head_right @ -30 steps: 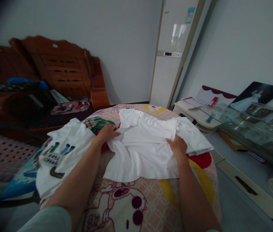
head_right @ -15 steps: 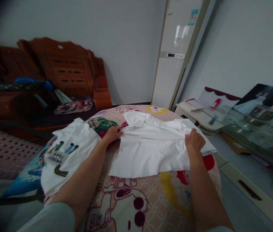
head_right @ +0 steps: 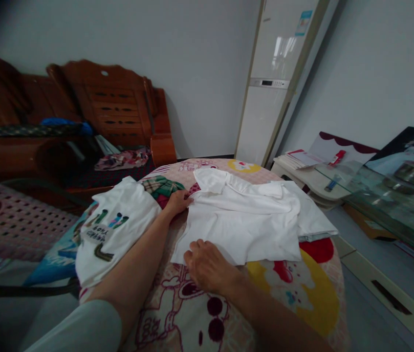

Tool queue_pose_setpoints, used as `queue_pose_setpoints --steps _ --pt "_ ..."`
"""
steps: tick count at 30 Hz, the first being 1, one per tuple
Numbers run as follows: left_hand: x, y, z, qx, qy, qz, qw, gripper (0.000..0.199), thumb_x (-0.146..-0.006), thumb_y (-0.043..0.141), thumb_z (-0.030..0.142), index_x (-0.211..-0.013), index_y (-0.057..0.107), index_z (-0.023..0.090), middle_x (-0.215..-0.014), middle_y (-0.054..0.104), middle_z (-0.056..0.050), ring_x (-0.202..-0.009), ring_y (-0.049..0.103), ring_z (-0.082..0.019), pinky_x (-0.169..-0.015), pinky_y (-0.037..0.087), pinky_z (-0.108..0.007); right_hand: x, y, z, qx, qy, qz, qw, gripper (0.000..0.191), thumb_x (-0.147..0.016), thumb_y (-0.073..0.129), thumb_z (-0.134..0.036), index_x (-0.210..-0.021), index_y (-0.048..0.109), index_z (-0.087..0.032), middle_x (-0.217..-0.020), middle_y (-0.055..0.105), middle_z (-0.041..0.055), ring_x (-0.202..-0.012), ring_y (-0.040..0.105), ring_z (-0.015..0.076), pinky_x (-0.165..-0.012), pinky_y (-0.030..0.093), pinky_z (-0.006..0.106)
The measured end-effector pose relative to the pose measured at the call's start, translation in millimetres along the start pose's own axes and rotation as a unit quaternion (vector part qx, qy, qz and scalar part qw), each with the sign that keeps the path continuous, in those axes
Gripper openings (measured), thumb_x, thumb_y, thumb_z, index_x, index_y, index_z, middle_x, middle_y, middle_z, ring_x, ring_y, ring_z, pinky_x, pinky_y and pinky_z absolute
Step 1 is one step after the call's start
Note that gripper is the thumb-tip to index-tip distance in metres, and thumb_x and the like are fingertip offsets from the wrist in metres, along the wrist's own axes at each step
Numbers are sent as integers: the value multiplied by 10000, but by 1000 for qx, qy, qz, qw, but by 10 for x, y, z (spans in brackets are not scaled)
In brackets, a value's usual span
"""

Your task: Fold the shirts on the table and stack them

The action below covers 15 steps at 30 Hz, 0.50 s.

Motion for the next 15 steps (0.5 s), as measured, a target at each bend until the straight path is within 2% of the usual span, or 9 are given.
queue_pose_setpoints --steps 3,5,7,9,11,13,15 --pt "-13 -7 27 3 10 8 1000 206 -847 580 281 -930 715 149 -921 729 -75 -858 654 -195 -753 455 -248 -48 72 21 33 25 -6 999 157 -848 507 -78 -945 617 -133 -938 620 133 -864 569 239 -718 473 334" --pt "-26 -33 42 14 20 9 1000 220 -863 555 293 -887 717 146 -879 726 -70 -824 647 -189 -733 449 -251 -68 30 155 -14 59 -9 998 165 -817 503 -61 -892 625 -144 -912 630 114 -801 564 207 -680 451 300" --pt "-41 -79 26 23 20 4 1000 238 -871 527 282 -827 716 145 -829 721 -59 -789 637 -181 -718 443 -252 -48 -94 325 -109 94 8 990 158 -769 509 -53 -792 627 -155 -818 629 58 -719 542 162 -651 417 262" --pt "-49 -132 -14 23 16 -9 1000 226 -852 534 260 -769 712 147 -783 713 -48 -764 629 -177 -702 438 -252 9 -226 449 -233 104 25 967 160 -736 502 -55 -706 621 -157 -698 591 -3 -659 508 123 -614 379 226" --pt "-44 -159 -49 21 19 -35 999 179 -810 565 229 -731 706 153 -755 706 -37 -751 628 -175 -681 434 -245 76 -265 468 -357 81 5 931 150 -720 513 -74 -690 638 -152 -643 562 -37 -636 494 102 -582 355 201" --pt "-23 -148 -59 17 28 -68 997 111 -753 599 183 -726 704 158 -761 710 -29 -757 635 -174 -668 435 -233 136 -184 403 -442 52 -48 894 141 -704 548 -94 -730 678 -145 -653 578 -48 -633 502 95 -570 356 187" --pt "1 -126 -42 6 35 -87 996 117 -703 619 138 -774 709 161 -804 721 -31 -787 648 -178 -686 448 -224 177 -7 315 -487 40 -113 865 175 -699 581 -100 -802 715 -143 -673 605 -47 -617 517 89 -563 371 179"
Point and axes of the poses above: each hand's wrist, its own x-axis away from the middle knuckle, its own y-axis out of the palm, z = x × y, the point moved 9 cm from there along -x, towards the middle knuckle
